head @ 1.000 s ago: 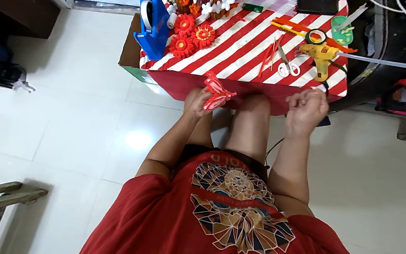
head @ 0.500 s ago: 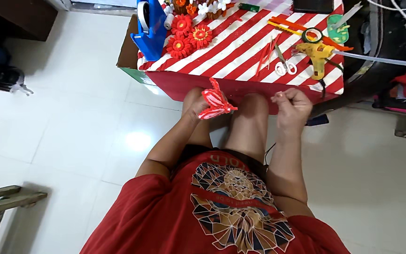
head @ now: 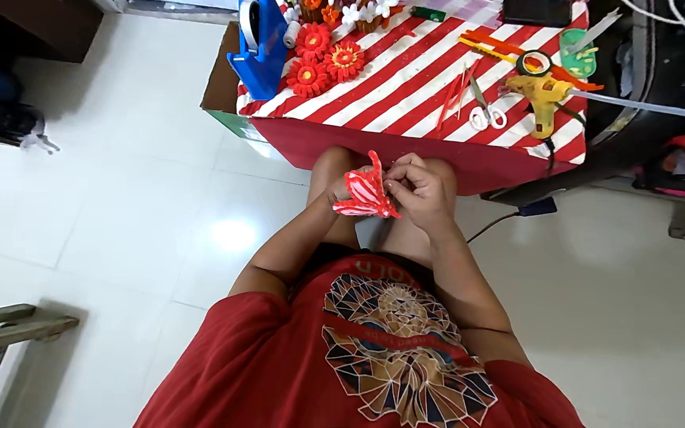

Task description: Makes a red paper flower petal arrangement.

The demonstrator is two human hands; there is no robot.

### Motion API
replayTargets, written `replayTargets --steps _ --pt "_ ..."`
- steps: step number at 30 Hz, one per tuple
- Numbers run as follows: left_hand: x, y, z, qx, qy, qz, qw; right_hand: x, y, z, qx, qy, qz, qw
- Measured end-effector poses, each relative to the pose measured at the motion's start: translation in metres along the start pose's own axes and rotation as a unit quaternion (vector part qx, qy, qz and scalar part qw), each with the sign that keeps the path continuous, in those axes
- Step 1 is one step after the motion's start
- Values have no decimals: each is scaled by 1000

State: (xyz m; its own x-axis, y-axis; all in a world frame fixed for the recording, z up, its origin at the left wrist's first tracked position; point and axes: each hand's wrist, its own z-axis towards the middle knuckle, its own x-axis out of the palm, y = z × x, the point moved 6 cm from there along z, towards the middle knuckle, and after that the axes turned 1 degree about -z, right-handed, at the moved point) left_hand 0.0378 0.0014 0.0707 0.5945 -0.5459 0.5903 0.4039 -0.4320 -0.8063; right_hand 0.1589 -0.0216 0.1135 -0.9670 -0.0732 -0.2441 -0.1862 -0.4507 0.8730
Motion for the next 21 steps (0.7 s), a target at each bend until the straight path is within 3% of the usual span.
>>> replayTargets --steps 4,7,9,11,12,16,19,21 --pt "-20 18 5 16 -10 7 1000 -2 -11 -1 11 10 14 1000" --pt "-39 32 13 -3 26 -83 996 -20 -21 -4 32 -32 56 997" --pt "-43 29 13 -7 -18 -98 995 -41 -30 -7 51 -92 101 989" --pt "-55 31 11 50 -59 -114 990 -63 -31 -8 57 -163 137 976" --pt "-64 35 12 76 -39 -146 986 -74 -32 -10 57 -199 149 967" --pt "-66 32 14 52 29 -221 973 -124 -41 -26 80 -329 162 927" --pt "-81 38 12 58 16 -204 977 -153 -49 -38 89 -423 193 881" --pt "-89 41 14 79 -14 -191 978 -160 -50 -43 85 -431 187 878"
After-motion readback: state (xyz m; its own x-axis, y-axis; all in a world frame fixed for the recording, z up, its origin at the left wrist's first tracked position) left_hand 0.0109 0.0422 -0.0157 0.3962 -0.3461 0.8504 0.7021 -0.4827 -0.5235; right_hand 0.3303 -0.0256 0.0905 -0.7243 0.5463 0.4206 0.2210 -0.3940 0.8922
